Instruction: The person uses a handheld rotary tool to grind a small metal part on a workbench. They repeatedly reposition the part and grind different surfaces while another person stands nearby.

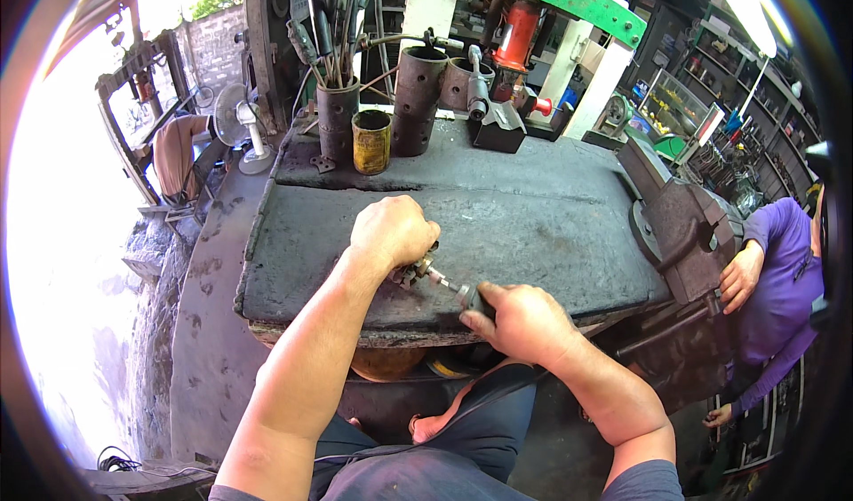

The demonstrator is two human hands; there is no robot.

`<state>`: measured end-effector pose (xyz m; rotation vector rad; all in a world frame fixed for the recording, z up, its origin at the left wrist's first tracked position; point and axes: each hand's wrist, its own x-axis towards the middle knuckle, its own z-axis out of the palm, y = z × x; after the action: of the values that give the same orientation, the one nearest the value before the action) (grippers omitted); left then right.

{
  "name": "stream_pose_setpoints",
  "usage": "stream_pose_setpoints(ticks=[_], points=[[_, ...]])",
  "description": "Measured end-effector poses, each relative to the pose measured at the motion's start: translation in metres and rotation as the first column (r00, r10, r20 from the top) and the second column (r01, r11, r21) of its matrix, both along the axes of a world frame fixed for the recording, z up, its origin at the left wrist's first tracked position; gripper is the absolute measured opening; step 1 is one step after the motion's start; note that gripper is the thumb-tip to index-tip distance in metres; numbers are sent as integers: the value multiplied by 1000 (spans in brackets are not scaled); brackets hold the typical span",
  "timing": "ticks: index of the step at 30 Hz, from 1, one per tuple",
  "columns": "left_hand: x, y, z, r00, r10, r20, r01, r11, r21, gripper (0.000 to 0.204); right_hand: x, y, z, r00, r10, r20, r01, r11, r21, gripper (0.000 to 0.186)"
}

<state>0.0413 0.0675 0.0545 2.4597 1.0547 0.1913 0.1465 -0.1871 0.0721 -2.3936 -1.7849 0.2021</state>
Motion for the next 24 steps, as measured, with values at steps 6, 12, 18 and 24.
stream_pose_setpoints(ticks=[6,12,18,24], points=[[0,0,1,1000,15,-6,-15,999,-32,43,0,0,1,1000,9,-11,-10,1000,-19,48],[0,-2,2,1000,16,0,-16,1000,-18,43,1,-1,0,1000,21,-4,-21,1000,-6,48],[-1,-1,3,1000,-2,3,2,1000,-27,43,-1,-2,-3,1000,17,21,-17,1000,-8,49],[-2,0,1,1000,-5,10,6,1000,-18,42,-2,-2,0,1000,-2,13,2,1000,24,49]])
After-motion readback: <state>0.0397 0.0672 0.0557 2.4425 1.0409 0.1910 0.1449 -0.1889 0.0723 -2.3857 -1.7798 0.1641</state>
